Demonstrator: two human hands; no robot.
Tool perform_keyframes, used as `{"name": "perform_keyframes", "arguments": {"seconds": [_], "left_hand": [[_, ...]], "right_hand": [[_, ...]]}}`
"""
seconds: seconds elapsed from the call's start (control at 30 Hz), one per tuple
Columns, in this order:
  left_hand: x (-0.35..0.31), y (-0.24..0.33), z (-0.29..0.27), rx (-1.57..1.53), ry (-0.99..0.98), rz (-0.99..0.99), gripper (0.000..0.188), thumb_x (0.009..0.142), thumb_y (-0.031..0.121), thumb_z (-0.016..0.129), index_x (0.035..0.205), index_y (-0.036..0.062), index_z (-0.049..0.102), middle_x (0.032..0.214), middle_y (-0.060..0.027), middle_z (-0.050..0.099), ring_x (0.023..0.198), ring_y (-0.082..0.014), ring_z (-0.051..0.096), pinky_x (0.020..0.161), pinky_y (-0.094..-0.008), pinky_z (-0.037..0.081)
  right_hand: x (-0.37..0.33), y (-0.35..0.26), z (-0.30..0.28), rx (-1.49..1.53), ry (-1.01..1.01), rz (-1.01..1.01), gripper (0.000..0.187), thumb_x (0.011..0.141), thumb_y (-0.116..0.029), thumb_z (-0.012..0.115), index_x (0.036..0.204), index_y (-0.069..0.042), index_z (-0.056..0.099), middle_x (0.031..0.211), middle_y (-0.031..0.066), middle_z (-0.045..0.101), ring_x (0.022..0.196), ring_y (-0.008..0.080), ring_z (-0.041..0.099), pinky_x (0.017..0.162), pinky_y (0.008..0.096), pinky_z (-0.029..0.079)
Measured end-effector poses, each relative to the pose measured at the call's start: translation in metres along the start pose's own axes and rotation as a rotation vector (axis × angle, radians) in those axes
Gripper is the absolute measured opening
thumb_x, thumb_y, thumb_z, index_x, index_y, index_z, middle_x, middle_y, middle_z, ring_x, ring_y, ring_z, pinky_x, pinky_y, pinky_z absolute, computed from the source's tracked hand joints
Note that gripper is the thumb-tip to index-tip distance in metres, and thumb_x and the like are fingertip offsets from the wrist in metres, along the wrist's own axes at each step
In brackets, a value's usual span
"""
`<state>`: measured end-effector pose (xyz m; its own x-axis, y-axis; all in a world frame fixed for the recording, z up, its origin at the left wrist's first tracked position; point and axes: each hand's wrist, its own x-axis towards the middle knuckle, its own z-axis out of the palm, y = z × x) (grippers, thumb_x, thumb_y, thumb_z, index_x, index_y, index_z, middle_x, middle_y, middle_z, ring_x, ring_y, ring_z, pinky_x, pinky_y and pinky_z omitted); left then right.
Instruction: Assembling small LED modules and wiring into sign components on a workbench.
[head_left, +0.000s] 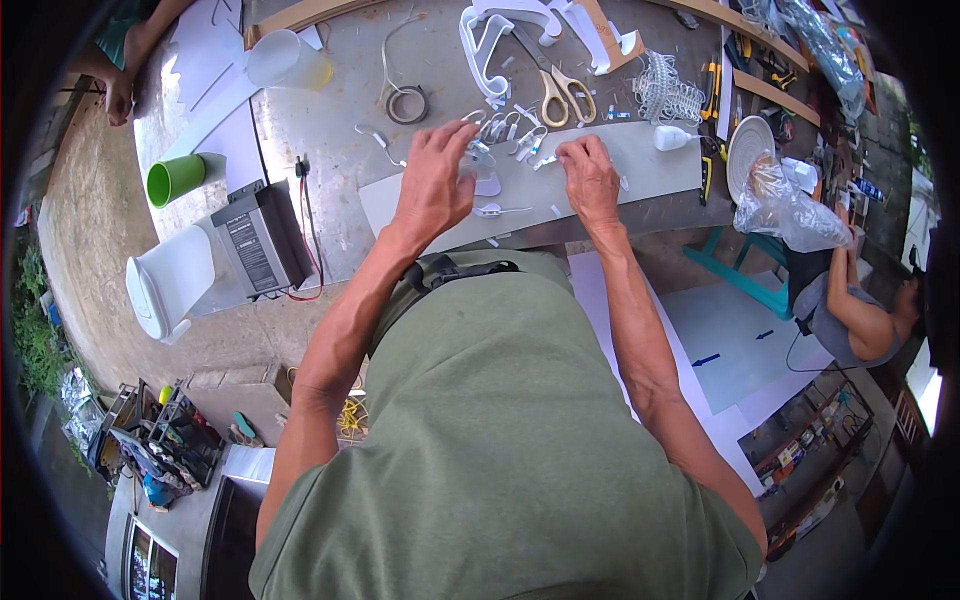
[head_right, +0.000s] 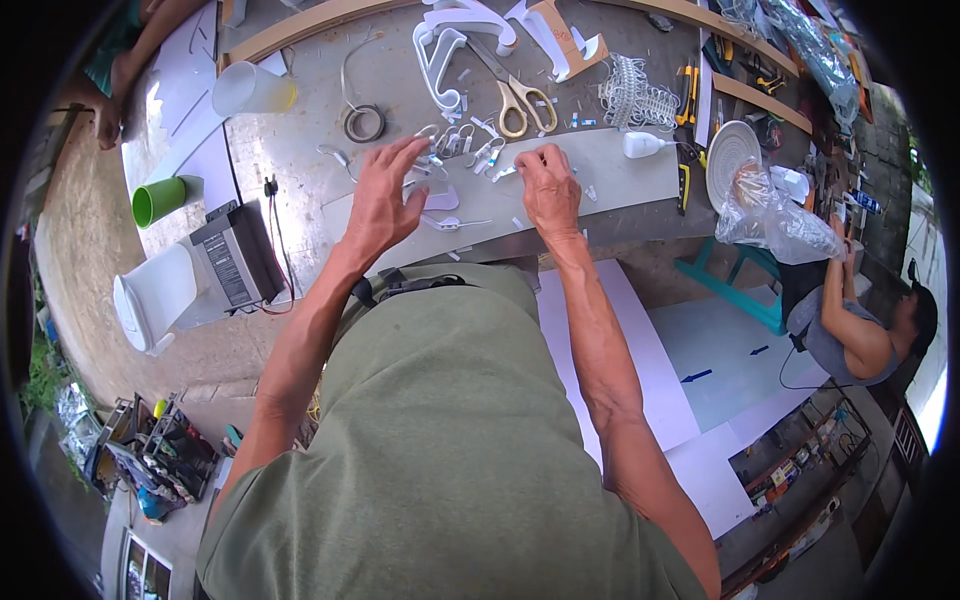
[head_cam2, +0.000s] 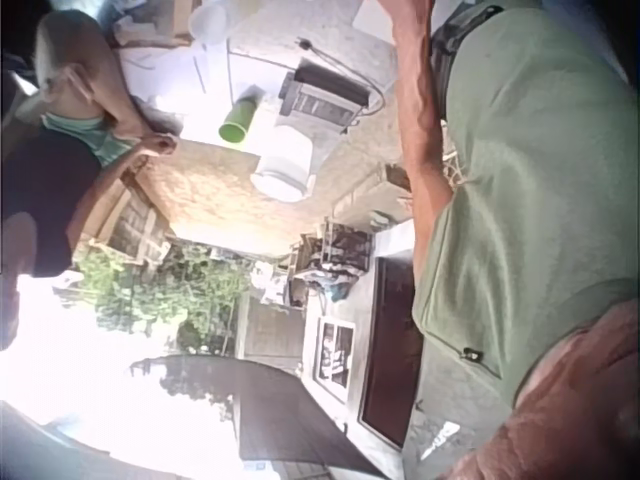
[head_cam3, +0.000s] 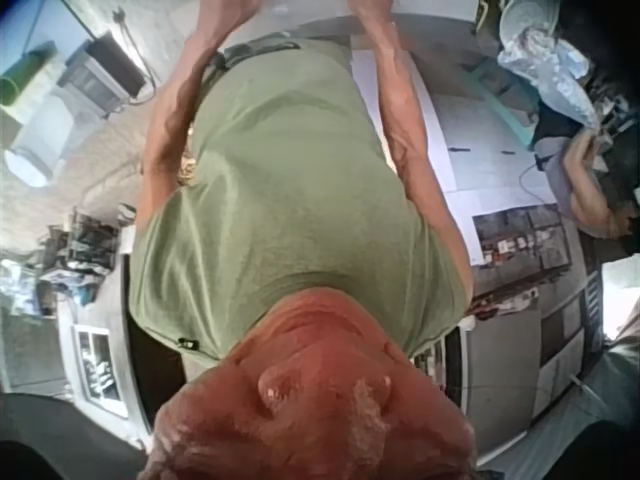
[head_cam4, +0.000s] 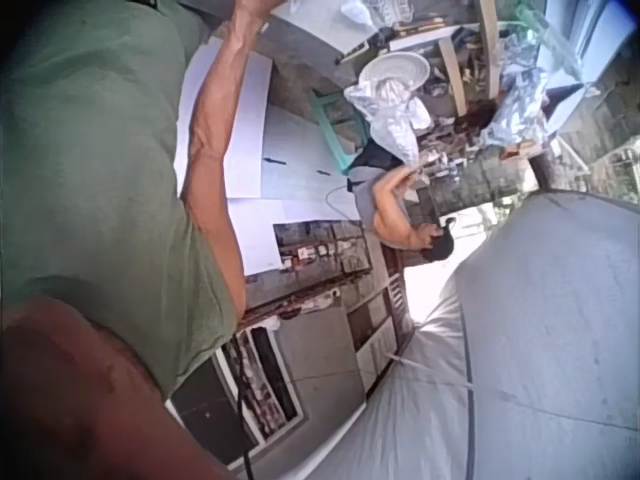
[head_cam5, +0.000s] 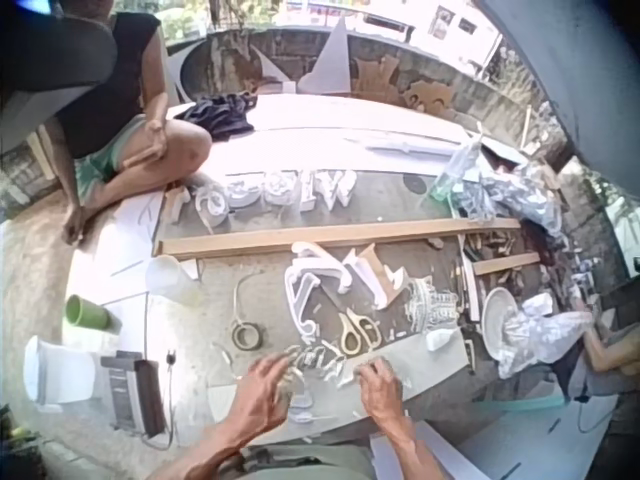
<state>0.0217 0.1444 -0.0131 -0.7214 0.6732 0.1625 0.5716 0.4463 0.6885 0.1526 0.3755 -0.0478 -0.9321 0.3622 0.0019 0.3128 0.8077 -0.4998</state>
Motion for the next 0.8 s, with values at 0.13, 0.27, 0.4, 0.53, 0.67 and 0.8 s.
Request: {"name": "perform_keyframes", "arguments": {"seconds": [0.13, 0.27, 0.4, 0.53, 0.67, 0.8], "left_hand": [[0.025, 0.030, -0.013, 0.039, -0.086, 0.119, 0.052, 0.077, 0.006, 0.073, 0.128, 0.0056, 0.063, 0.123, -0.0155, 0.063, 0.114, -0.0367, 0.056, 0.100, -0.0457, 0.045], [0.027, 0.018, 0.022, -0.095, -0.202, 0.070, 0.040, 0.079, 0.008, 0.075, 0.119, 0.0030, 0.067, 0.117, -0.0159, 0.066, 0.112, -0.0353, 0.059, 0.097, -0.0430, 0.047], [0.024, 0.016, 0.046, -0.141, -0.192, 0.041, 0.040, 0.082, 0.012, 0.076, 0.120, 0.0026, 0.068, 0.111, -0.0165, 0.069, 0.097, -0.0351, 0.065, 0.085, -0.0429, 0.052], [0.030, 0.022, 0.043, -0.214, -0.191, -0.094, 0.031, 0.087, 0.018, 0.077, 0.113, 0.0018, 0.074, 0.094, -0.0149, 0.075, 0.074, -0.0312, 0.070, 0.070, -0.0404, 0.056], [0.042, 0.014, 0.040, -0.467, -0.144, -0.400, 0.027, 0.090, 0.023, 0.078, 0.104, -0.0002, 0.078, 0.082, -0.0117, 0.077, 0.067, -0.0186, 0.071, 0.063, -0.0321, 0.055], [0.055, -0.005, 0.037, -0.658, -0.051, -0.644, 0.029, 0.088, 0.026, 0.078, 0.099, -0.0008, 0.079, 0.081, -0.0106, 0.078, 0.070, -0.0121, 0.071, 0.066, -0.0287, 0.056]], "right_hand": [[0.004, 0.003, -0.005, 0.052, -0.011, -0.072, 0.015, 0.086, -0.005, 0.071, 0.100, -0.008, 0.068, 0.097, 0.0092, 0.059, 0.095, 0.0309, 0.063, 0.078, 0.0448, 0.051], [0.008, -0.003, -0.015, 0.057, -0.129, -0.093, 0.017, 0.085, -0.003, 0.071, 0.101, -0.007, 0.066, 0.101, 0.0096, 0.060, 0.097, 0.0324, 0.062, 0.080, 0.0451, 0.051], [0.013, -0.003, -0.017, 0.019, -0.132, -0.164, 0.015, 0.086, -0.005, 0.072, 0.101, -0.004, 0.067, 0.098, 0.0098, 0.062, 0.096, 0.0325, 0.063, 0.080, 0.0445, 0.051], [0.024, -0.020, -0.023, 0.214, -0.131, -0.156, 0.013, 0.090, -0.006, 0.071, 0.102, -0.004, 0.070, 0.090, 0.0091, 0.062, 0.088, 0.0301, 0.064, 0.076, 0.0416, 0.051], [0.058, -0.047, -0.031, 0.355, -0.176, -0.031, 0.013, 0.092, -0.005, 0.069, 0.104, -0.003, 0.073, 0.084, 0.0072, 0.066, 0.074, 0.0206, 0.066, 0.067, 0.0348, 0.052], [0.085, -0.049, -0.007, 0.660, -0.158, 0.234, 0.019, 0.088, -0.007, 0.075, 0.106, 0.000, 0.073, 0.084, 0.0044, 0.074, 0.074, 0.0085, 0.067, 0.066, 0.0255, 0.054]]}}
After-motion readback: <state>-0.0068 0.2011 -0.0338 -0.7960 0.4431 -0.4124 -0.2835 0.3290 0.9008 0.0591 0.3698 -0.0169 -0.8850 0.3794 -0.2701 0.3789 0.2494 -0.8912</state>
